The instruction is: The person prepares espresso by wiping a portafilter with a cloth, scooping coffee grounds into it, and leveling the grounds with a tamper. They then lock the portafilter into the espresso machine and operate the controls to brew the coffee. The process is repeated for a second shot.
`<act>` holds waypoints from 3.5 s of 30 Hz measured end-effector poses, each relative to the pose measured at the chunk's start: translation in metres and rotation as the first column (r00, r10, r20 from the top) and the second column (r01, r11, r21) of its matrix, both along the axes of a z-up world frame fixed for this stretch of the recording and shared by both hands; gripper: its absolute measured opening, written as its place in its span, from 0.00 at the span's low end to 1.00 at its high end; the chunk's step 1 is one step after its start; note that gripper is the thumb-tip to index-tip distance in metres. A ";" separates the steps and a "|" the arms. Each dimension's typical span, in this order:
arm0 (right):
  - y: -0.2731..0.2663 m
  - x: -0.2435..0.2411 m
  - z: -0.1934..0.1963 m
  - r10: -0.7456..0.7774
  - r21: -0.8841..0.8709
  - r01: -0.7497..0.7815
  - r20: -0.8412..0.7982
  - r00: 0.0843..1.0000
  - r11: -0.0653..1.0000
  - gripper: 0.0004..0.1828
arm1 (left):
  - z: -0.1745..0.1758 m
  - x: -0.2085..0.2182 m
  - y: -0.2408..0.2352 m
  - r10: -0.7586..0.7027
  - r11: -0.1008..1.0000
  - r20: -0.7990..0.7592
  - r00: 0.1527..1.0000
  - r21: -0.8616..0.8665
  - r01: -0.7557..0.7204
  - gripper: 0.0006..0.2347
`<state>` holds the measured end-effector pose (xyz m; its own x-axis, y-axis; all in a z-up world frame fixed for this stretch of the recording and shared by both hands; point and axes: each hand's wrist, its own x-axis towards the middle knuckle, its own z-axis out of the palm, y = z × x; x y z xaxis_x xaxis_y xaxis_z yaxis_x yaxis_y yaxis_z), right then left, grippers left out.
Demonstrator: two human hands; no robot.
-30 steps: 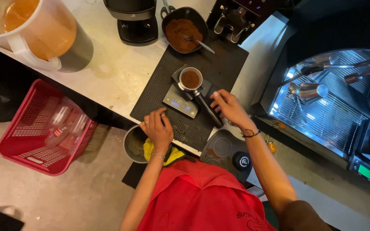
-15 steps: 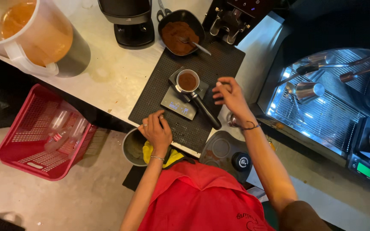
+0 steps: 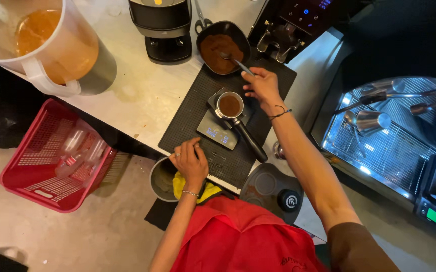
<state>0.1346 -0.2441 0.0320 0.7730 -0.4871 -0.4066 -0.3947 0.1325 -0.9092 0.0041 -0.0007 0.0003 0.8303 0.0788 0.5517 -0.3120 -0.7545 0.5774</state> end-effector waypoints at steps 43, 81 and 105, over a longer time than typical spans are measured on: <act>-0.002 -0.032 0.055 0.004 0.066 -0.005 0.022 1.000 0.998 0.19 | 0.008 0.001 -0.001 0.006 0.999 0.005 1.000 0.040 -0.006 0.07; 0.037 -0.122 0.085 0.409 -0.314 -0.628 -0.542 0.734 0.712 0.22 | 0.006 0.004 0.002 -0.037 0.997 0.015 0.999 0.071 0.036 0.08; 0.033 -0.110 0.078 0.480 -0.166 -0.584 -0.418 0.772 0.795 0.27 | 0.000 0.003 0.003 -0.019 0.996 0.019 1.000 0.083 0.017 0.09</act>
